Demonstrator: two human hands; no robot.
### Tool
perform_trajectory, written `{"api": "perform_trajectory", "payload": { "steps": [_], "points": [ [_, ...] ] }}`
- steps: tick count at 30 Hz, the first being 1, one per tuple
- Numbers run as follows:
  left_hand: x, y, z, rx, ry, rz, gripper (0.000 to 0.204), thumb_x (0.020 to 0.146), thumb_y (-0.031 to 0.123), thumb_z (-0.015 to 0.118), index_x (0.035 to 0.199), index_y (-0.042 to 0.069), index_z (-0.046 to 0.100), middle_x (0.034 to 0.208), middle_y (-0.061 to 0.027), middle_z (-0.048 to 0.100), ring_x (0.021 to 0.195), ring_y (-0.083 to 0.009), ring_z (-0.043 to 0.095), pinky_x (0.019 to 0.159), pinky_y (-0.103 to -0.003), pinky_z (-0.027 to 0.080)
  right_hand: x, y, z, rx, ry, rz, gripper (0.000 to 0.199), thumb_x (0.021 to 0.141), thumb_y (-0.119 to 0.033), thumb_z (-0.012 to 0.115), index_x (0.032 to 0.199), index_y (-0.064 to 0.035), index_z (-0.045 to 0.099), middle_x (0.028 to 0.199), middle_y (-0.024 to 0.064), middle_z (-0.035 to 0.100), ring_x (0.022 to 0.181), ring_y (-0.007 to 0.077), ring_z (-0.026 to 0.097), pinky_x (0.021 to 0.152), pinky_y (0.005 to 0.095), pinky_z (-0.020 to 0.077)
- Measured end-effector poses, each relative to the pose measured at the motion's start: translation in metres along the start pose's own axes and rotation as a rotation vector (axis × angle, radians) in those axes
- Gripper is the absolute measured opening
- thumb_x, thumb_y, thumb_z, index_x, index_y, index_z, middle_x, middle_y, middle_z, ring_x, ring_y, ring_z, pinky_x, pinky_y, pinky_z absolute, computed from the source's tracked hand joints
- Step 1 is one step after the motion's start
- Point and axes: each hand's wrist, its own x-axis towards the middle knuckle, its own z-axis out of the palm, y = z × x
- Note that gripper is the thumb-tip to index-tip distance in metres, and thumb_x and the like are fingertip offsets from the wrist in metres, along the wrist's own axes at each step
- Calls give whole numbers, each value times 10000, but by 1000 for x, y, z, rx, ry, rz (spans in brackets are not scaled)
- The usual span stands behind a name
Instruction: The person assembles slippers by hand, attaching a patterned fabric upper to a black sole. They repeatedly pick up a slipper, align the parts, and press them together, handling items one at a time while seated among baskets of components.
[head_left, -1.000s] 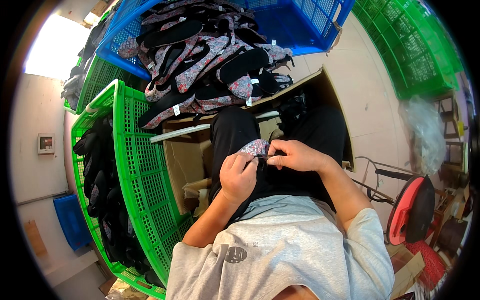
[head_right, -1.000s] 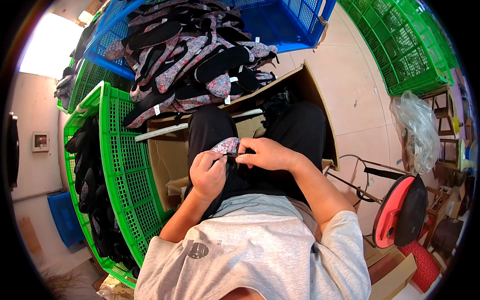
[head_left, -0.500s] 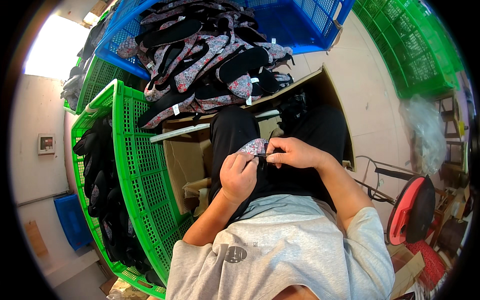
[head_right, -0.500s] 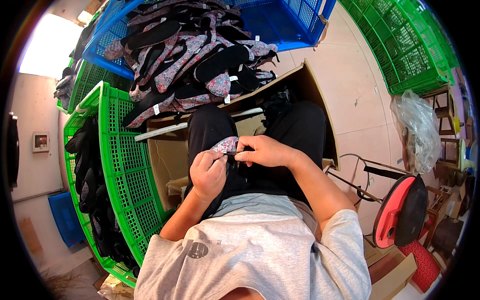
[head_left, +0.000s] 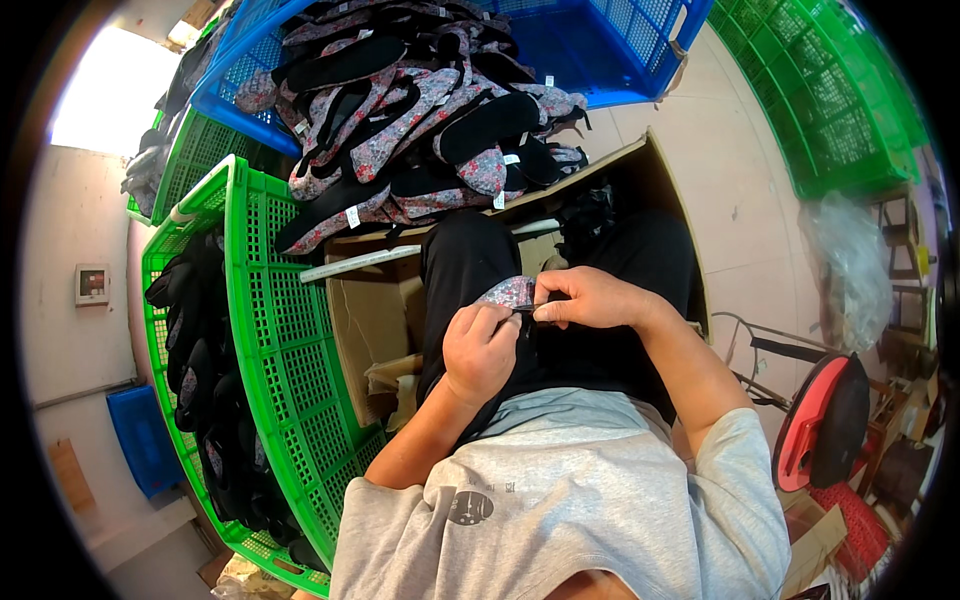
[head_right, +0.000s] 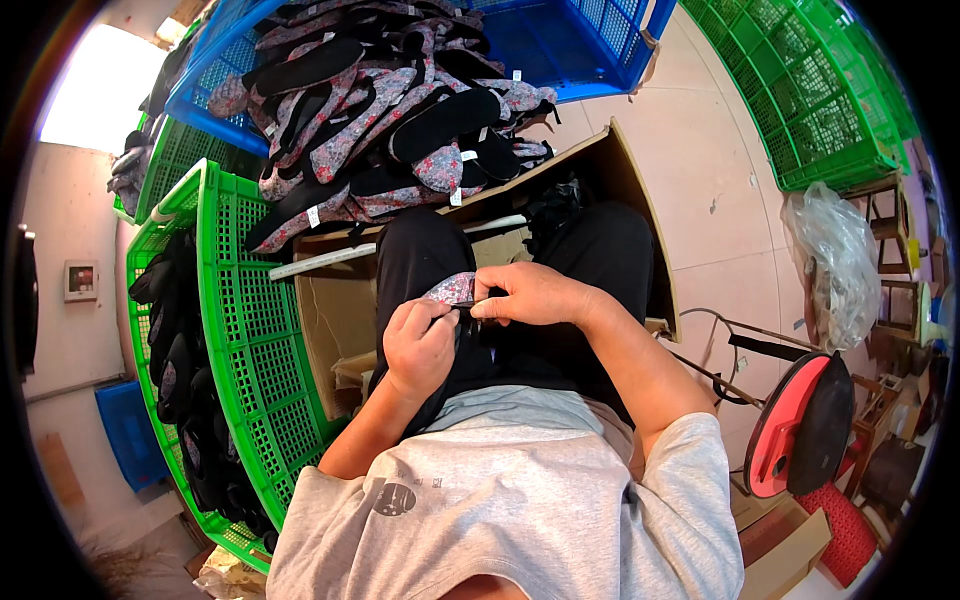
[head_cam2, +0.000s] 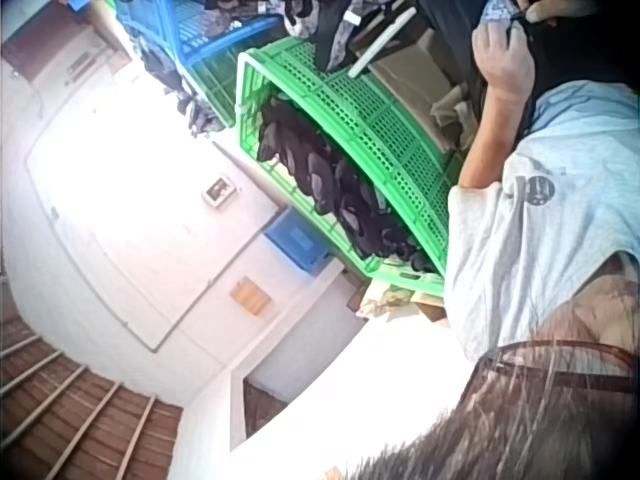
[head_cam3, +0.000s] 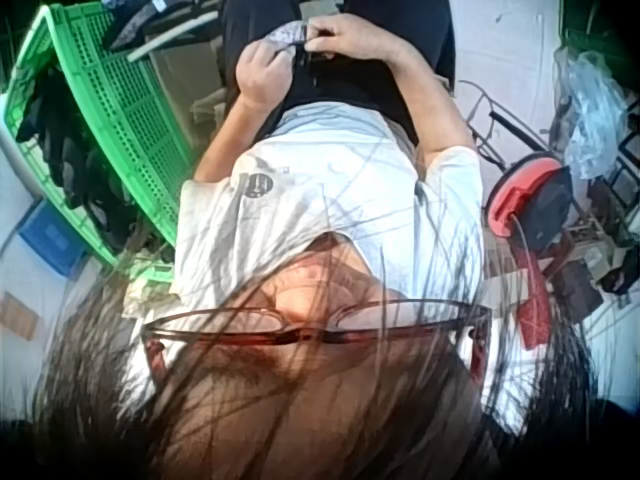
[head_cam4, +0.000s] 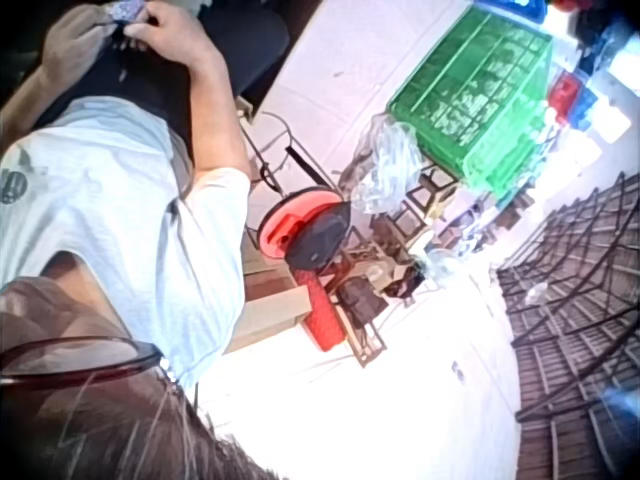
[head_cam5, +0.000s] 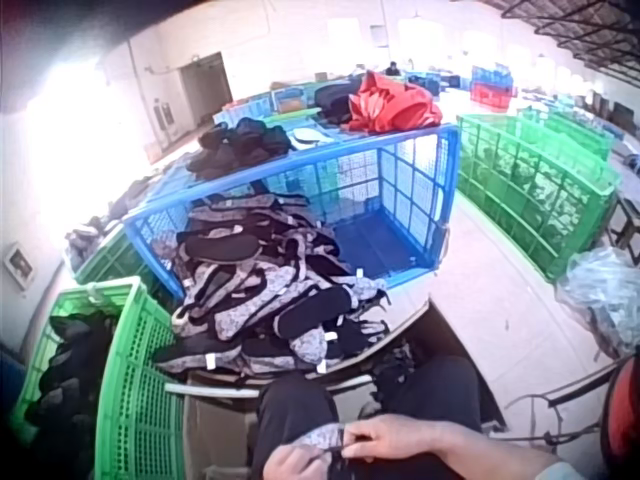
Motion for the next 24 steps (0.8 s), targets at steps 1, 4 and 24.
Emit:
{"api": "perform_trajectory", "payload": {
  "steps": [1,4,24],
  "points": [
    [0,0,0,0,1,2,156,674,-34,735,805,32,682,844,-64,619,792,-264,637,685,-357,527,0,0,0,-9,0,1,181,944,-203,680,932,-41,600,779,10,621,717,91,592,688,259,488],
    [1,2,0,8,7,7,149,674,-33,734,793,36,677,839,-65,615,788,-264,637,680,-358,526,-1,2,2,69,42,-1,173,948,-199,675,925,-43,604,790,7,622,707,87,581,678,246,476],
    [54,34,-44,90,270,48,253,681,16,755,923,70,706,846,-52,592,760,-240,602,667,-354,488,-18,-29,15,722,437,-211,313,940,-228,676,1199,-98,557,802,-72,527,542,-7,358,459,174,242]
  ]
}}
